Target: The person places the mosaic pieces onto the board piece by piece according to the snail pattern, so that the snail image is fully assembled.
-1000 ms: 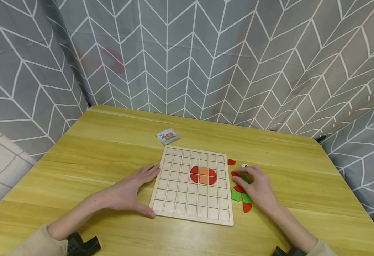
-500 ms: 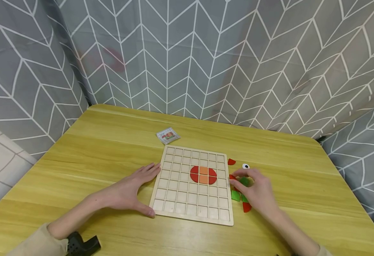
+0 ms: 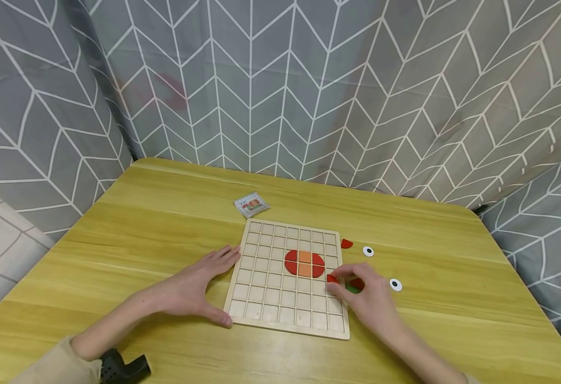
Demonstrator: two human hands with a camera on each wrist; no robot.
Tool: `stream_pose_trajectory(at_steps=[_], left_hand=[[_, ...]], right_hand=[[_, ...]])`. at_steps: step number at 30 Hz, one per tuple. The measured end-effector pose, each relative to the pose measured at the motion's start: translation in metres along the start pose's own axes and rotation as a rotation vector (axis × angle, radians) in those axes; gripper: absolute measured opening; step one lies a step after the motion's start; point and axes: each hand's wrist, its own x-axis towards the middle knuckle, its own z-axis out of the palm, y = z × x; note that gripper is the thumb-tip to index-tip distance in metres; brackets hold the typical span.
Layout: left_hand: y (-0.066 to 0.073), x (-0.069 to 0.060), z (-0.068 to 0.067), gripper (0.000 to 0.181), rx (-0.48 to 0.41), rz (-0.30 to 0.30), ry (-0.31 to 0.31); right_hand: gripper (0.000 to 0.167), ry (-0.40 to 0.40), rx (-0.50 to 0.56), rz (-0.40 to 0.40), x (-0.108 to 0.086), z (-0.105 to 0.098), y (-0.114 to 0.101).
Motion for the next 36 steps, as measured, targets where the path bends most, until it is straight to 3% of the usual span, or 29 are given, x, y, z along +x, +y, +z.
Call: stream_pose_trajectory(at_steps=[6,13,36], left_hand=[[0.001,-0.001,0.000,0.126,-0.010,0.000,0.003],[0.000,0.000,0.000,0.127,-0.012,0.000,0.005],[0.004,-0.002,-0.005,0.127,-0.021,-0.015,-0.009]], right_hand=[[0.032,0.042,0.008,-0.174,-0.001,0.009,-0.004],[0.032,0.040,0.038,-0.275,0.000,0.017,-0.007],[0.029,0.024,0.117,-0.318,0.001,0.022,-0.007]])
